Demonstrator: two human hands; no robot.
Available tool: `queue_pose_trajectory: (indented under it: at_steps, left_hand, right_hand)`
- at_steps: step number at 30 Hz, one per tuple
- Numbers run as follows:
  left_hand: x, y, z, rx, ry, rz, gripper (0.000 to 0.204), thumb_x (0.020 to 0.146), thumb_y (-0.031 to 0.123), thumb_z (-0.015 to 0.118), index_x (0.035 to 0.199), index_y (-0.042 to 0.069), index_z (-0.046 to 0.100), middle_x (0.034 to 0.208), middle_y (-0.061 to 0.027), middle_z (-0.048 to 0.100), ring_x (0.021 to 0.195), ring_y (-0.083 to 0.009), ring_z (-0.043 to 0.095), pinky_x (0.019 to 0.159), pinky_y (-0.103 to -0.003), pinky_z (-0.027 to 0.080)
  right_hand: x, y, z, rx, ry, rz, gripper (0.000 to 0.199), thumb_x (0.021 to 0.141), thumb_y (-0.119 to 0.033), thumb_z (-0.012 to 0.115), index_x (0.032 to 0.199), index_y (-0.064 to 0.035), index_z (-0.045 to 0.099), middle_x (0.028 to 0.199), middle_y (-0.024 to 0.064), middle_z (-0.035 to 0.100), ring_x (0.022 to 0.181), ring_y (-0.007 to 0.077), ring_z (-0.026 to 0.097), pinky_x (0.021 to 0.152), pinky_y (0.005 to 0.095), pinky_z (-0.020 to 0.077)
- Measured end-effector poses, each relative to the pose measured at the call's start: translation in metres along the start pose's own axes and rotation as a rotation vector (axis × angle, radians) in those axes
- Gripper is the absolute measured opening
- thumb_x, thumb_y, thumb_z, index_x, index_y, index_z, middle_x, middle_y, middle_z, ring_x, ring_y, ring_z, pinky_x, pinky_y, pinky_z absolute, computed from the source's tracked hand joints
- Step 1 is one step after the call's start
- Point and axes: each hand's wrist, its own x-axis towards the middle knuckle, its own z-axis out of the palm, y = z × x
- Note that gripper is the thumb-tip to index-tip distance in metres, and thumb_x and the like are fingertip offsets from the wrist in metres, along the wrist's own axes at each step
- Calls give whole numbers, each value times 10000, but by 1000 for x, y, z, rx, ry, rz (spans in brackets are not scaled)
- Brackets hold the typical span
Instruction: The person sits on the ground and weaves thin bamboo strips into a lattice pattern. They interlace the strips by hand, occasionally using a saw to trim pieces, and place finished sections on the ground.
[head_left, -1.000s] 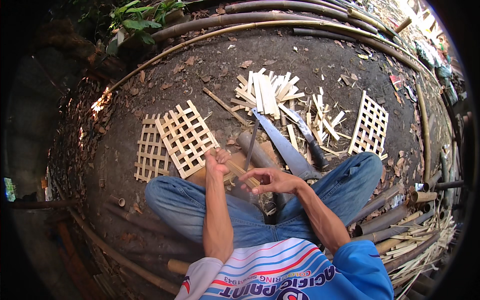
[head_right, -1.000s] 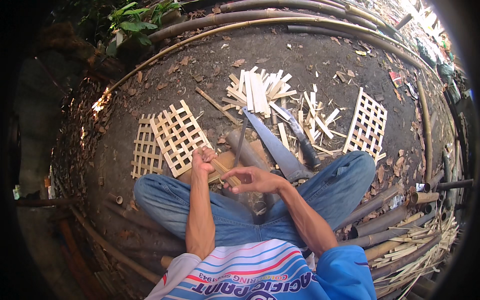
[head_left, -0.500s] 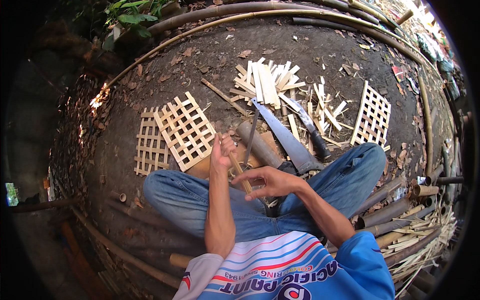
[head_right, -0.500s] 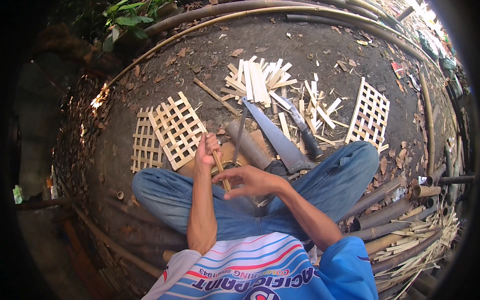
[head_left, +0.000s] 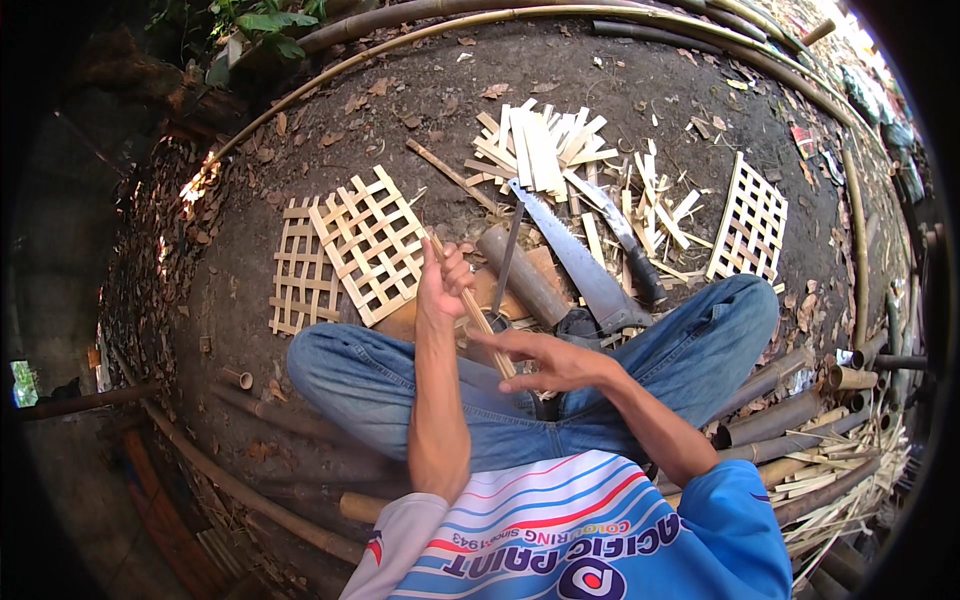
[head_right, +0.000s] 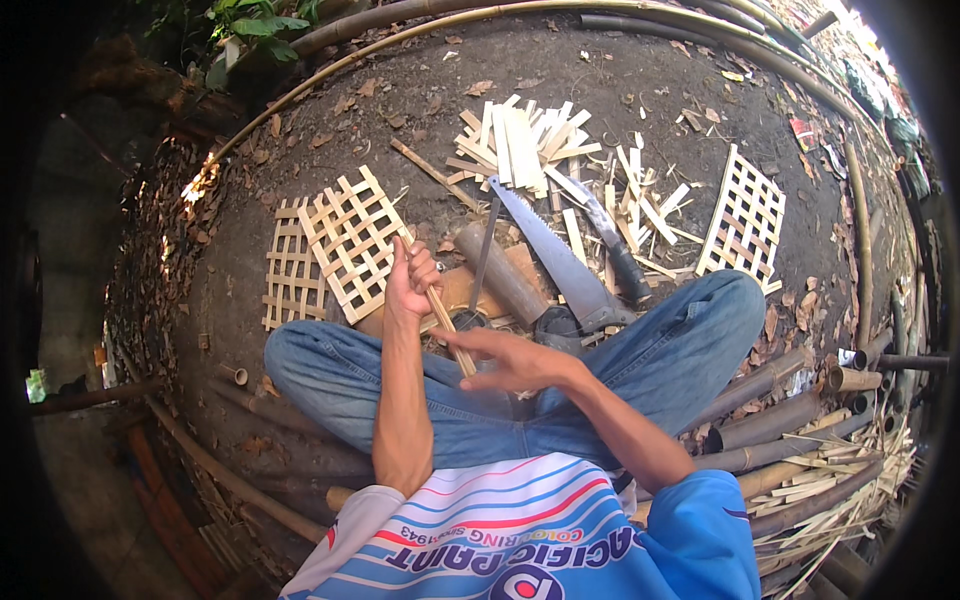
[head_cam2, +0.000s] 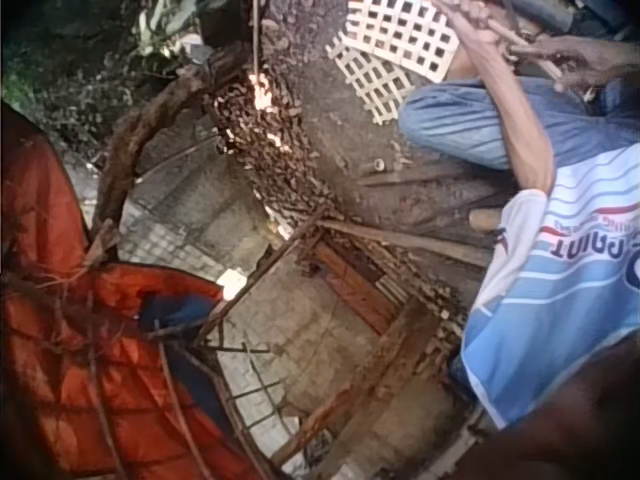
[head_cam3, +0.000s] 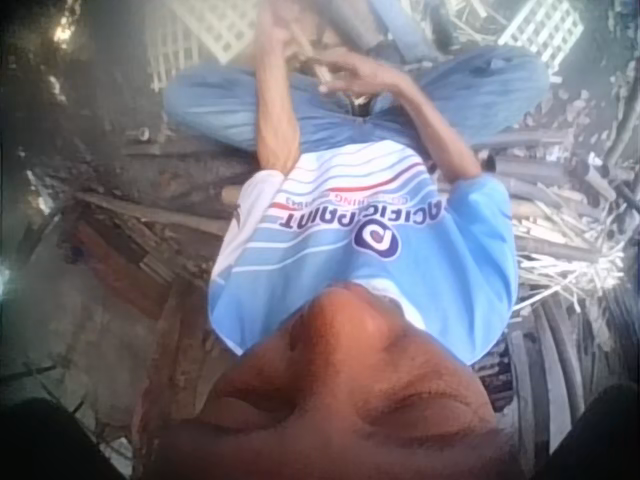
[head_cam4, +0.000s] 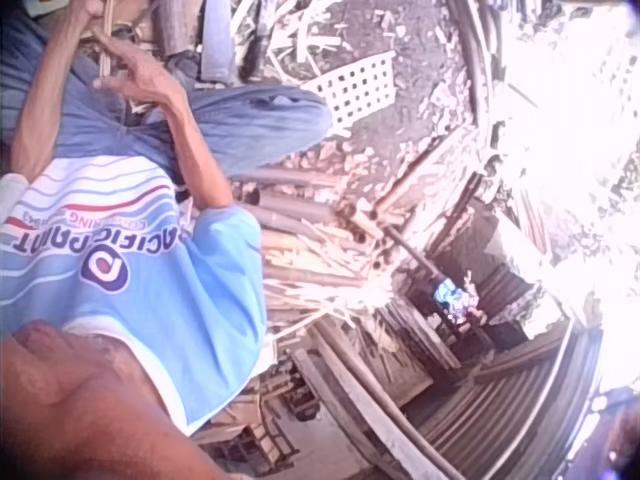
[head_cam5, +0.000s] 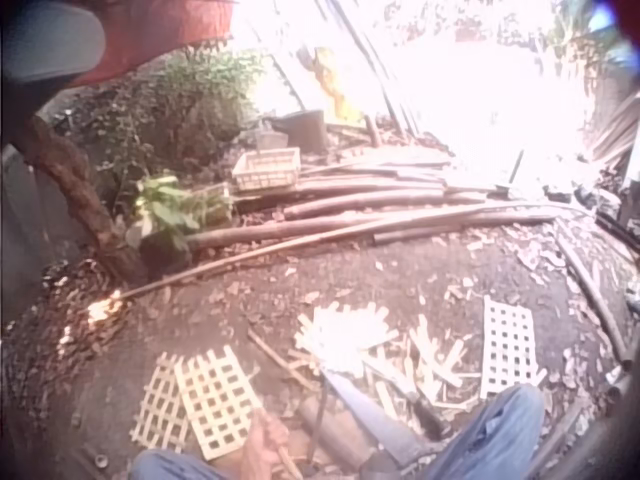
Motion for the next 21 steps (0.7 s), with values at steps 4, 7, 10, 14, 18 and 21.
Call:
queue_pose_trajectory:
  at_steps: [4,7,10,14,18,21]
  left_hand:
    - [-2,4,1,111,90,145,539,958,601,402,778,96,455,514,50,213,387,-71,191,353,-226,185]
    - [-3,-4,13,297,239,289,580,937,651,392,770,101,465,509,52,219,387,-76,185,358,-234,176]
    - [-4,-14,18,382,343,391,615,919,693,374,762,106,472,506,50,228,389,-80,186,363,-242,172]
    - [0,-26,23,424,465,453,653,902,734,349,762,108,473,506,45,241,394,-83,202,369,-249,176]
    - [2,-40,29,418,575,509,676,888,761,346,767,106,465,512,41,237,398,-88,209,378,-257,179]
    - [5,-41,21,401,570,490,682,886,768,345,771,103,450,515,31,239,398,-97,207,390,-266,182]
  right_hand:
    - [-6,7,-13,249,-45,171,931,897,-234,708,1564,-203,60,1312,105,532,1105,164,537,990,366,444]
    - [-2,33,-9,233,45,301,634,955,-257,629,1481,-93,314,1130,79,628,1010,127,576,900,297,474]
    - [5,56,1,193,179,310,439,990,-299,563,1323,-34,458,979,48,675,884,109,606,804,284,500]
    - [13,70,15,3,351,346,351,1001,-337,529,1110,-4,508,819,89,670,702,159,614,661,332,507]
    - [18,57,20,-328,482,311,361,979,-347,548,983,1,449,703,204,594,644,334,601,594,437,457]
    - [19,58,22,-438,497,319,377,971,-353,551,935,-6,406,646,258,542,627,446,563,565,499,420]
